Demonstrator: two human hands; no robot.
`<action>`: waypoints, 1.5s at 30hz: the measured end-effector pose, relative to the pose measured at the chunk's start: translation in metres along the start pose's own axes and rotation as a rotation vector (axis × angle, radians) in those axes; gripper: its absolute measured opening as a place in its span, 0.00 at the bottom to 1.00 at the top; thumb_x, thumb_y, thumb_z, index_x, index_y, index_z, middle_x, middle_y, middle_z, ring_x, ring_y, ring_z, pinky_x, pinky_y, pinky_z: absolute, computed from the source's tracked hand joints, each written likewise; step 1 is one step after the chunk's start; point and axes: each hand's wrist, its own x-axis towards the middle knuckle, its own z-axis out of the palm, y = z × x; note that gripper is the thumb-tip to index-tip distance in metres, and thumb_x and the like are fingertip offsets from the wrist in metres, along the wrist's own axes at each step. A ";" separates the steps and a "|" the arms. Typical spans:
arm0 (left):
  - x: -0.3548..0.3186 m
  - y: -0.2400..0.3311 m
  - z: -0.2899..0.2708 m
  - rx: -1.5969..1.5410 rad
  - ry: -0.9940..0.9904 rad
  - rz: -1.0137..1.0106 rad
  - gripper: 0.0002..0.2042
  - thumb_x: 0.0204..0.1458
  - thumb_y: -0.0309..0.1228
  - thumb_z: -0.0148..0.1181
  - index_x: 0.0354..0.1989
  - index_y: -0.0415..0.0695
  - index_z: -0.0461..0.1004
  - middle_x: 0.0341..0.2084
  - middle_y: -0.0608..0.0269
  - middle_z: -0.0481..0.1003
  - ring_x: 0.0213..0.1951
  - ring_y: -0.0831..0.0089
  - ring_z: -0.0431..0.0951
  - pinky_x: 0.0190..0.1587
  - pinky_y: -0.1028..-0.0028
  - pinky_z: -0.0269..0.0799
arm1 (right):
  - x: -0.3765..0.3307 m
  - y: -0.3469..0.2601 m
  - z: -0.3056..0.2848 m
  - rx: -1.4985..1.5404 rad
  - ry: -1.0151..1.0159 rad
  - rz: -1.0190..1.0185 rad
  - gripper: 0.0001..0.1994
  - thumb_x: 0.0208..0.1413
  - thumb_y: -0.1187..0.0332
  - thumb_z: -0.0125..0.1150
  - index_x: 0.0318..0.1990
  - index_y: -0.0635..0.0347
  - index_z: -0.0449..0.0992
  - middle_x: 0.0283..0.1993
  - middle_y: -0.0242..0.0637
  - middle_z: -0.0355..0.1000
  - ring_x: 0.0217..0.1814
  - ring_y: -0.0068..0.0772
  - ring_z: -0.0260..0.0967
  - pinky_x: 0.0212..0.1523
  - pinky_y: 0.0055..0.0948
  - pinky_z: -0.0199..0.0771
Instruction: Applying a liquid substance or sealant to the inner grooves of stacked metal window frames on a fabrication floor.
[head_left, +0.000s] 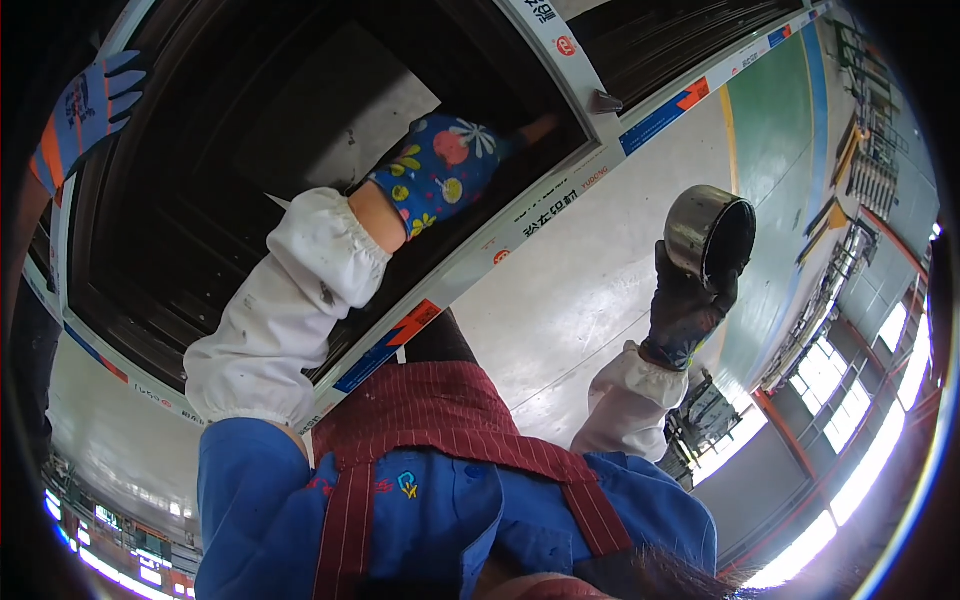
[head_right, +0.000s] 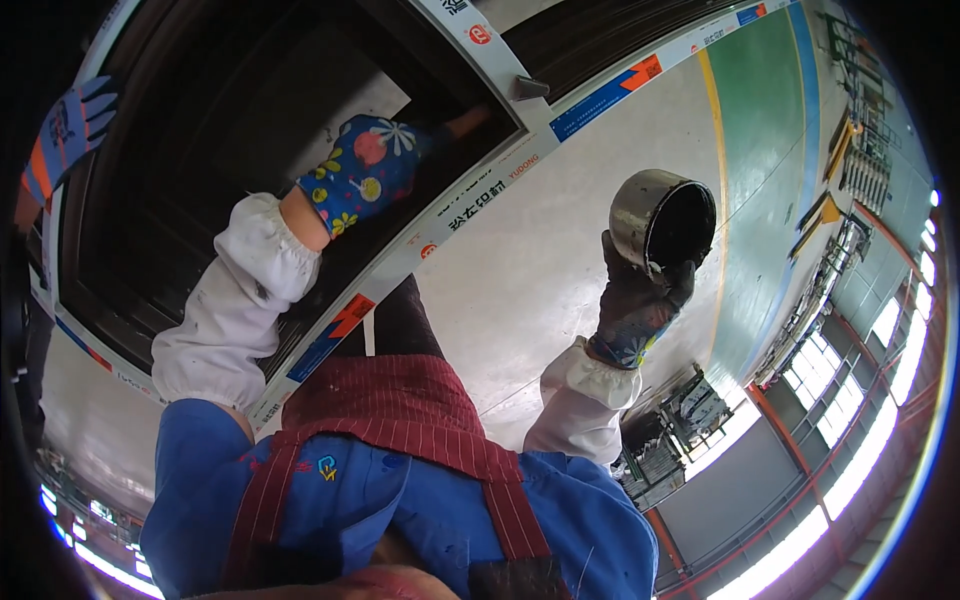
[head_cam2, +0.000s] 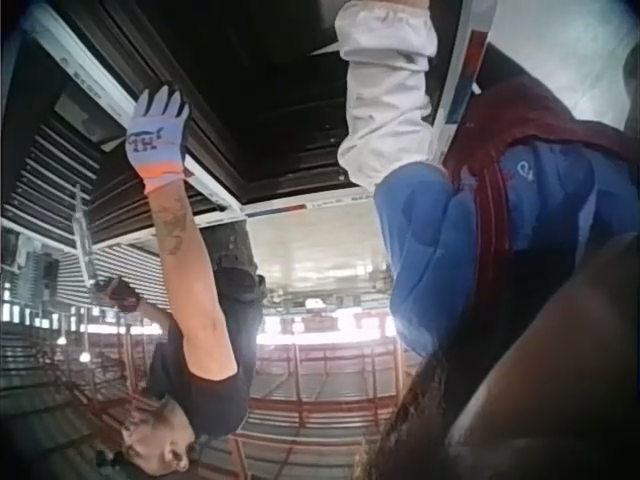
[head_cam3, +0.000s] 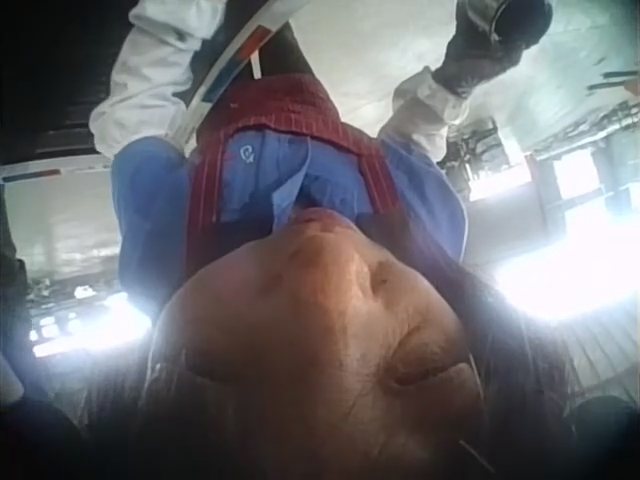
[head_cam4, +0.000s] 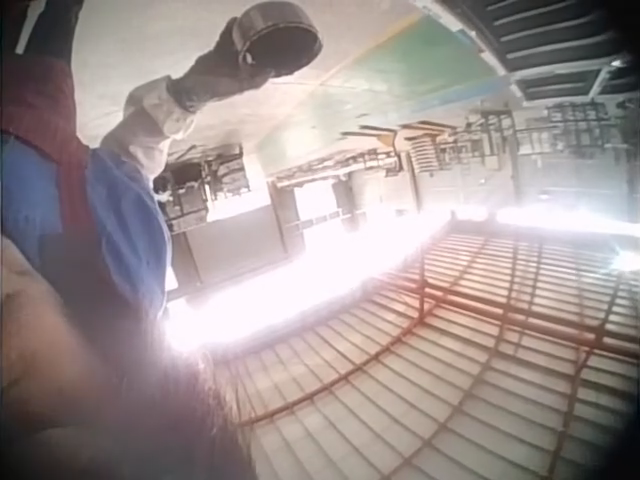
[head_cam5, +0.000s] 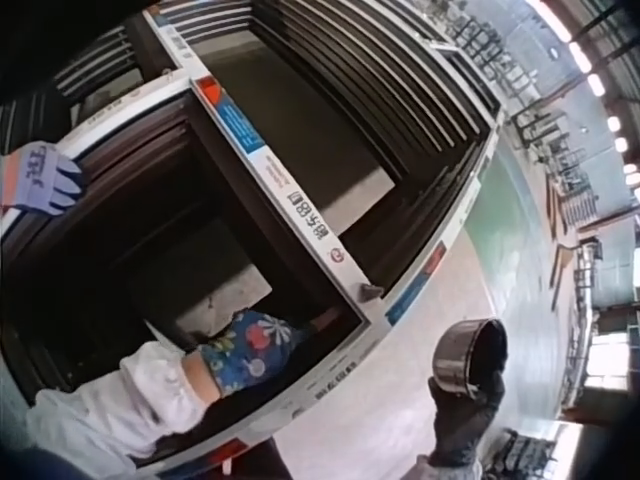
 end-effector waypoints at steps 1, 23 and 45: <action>0.002 -0.007 0.001 0.020 -0.031 0.020 0.15 0.36 0.23 0.55 0.37 0.47 0.72 0.18 0.58 0.71 0.22 0.61 0.73 0.22 0.69 0.68 | 0.000 -0.006 0.005 0.244 0.016 0.160 0.25 0.53 0.57 0.49 0.58 0.50 0.57 0.60 0.39 0.55 0.60 0.39 0.56 0.54 0.48 0.63; -0.089 -0.041 -0.027 -0.591 -0.307 0.179 0.26 0.44 0.20 0.51 0.55 0.52 0.65 0.22 0.56 0.73 0.22 0.66 0.74 0.26 0.75 0.70 | 0.014 -0.034 0.014 0.553 -0.064 0.257 0.24 0.54 0.55 0.46 0.57 0.50 0.60 0.57 0.39 0.60 0.58 0.43 0.60 0.52 0.55 0.65; -0.152 -0.002 -0.115 -0.231 -0.089 -0.525 0.34 0.46 0.53 0.51 0.57 0.43 0.59 0.26 0.54 0.76 0.25 0.64 0.77 0.29 0.75 0.73 | -0.113 -0.061 0.219 0.559 -0.737 0.535 0.30 0.51 0.65 0.58 0.60 0.61 0.54 0.52 0.38 0.63 0.52 0.28 0.62 0.52 0.24 0.64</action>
